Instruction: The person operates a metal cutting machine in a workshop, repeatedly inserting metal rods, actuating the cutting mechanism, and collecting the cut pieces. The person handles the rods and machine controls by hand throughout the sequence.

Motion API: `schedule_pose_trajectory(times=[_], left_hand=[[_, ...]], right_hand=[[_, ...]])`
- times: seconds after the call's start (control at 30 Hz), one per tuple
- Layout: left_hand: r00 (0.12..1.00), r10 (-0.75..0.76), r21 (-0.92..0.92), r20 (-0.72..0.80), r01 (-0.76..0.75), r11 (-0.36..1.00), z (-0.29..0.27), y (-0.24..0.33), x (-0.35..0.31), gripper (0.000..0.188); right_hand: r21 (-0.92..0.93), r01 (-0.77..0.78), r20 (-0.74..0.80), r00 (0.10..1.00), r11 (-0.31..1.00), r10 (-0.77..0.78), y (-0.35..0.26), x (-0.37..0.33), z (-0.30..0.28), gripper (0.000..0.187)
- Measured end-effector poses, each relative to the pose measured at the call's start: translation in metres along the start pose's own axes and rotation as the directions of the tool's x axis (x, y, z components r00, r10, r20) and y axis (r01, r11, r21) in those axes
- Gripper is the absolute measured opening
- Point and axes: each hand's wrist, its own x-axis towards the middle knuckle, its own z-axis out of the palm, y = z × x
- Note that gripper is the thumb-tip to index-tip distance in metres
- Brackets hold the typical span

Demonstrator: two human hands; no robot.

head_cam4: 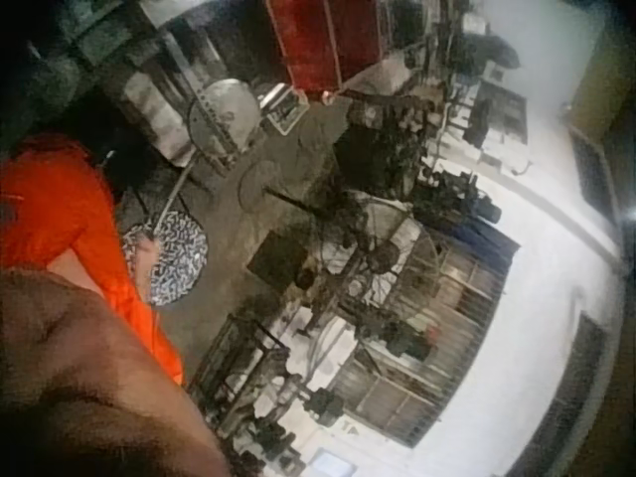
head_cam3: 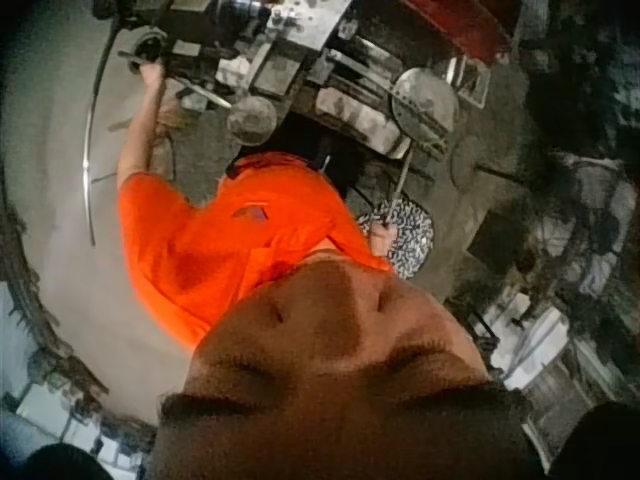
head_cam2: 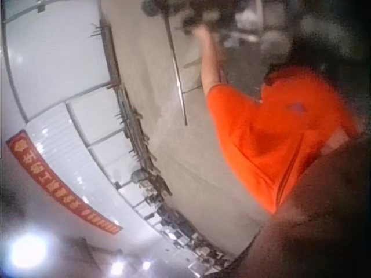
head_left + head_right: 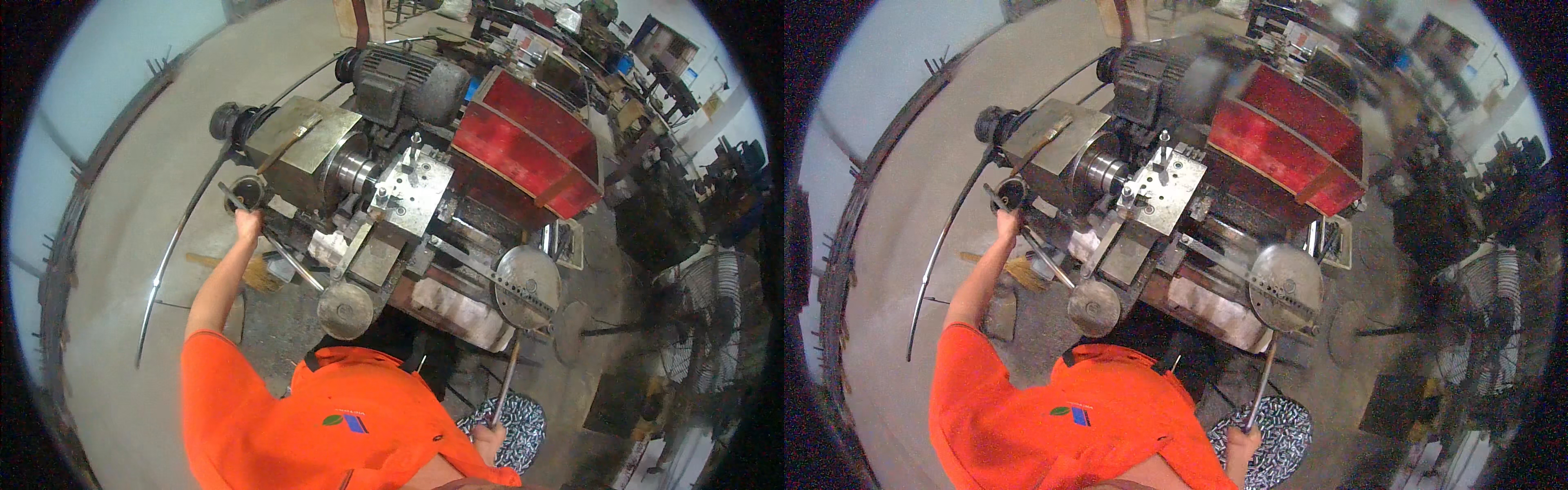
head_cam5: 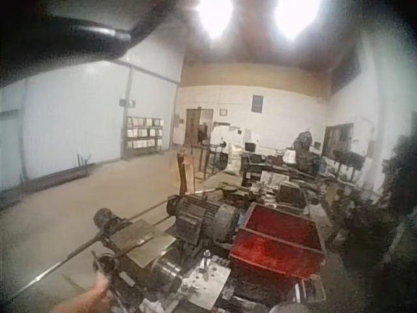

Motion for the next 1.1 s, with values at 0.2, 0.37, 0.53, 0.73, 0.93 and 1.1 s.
schedule_pose_trajectory(times=[0.2,0.37,0.53,0.73,0.93,1.1], left_hand=[[0.981,-0.132,-0.034,0.145,0.138,0.990,-0.006,0.010,-0.016,0.027],[0.927,-0.120,-0.184,0.356,0.195,0.963,-0.003,-0.009,-0.015,0.026],[0.943,-0.177,-0.205,0.280,0.239,0.949,-0.038,-0.073,0.013,0.036],[0.710,-0.137,0.720,0.691,-0.661,0.211,-0.005,-0.109,-0.017,0.044],[0.950,0.075,0.876,0.303,-0.308,0.370,0.022,-0.176,-0.039,0.030],[0.774,-0.064,0.763,0.630,-0.600,0.241,0.018,-0.194,-0.029,0.048]], right_hand=[[-0.756,0.113,-0.116,0.946,0.645,-0.301,0.033,0.104,-0.088,0.039],[-0.819,-0.157,-0.294,0.941,0.552,-0.168,0.001,0.206,-0.123,0.056],[-0.770,0.197,-0.365,0.645,0.607,-0.671,-0.040,0.162,-0.056,0.066],[-0.459,0.377,-0.234,0.823,0.805,-0.518,-0.055,0.098,-0.005,0.063],[-0.264,0.439,-0.142,0.863,0.859,-0.485,-0.091,0.077,0.032,0.030],[-0.153,0.536,-0.098,0.827,0.830,-0.553,-0.119,0.077,0.037,0.027]])
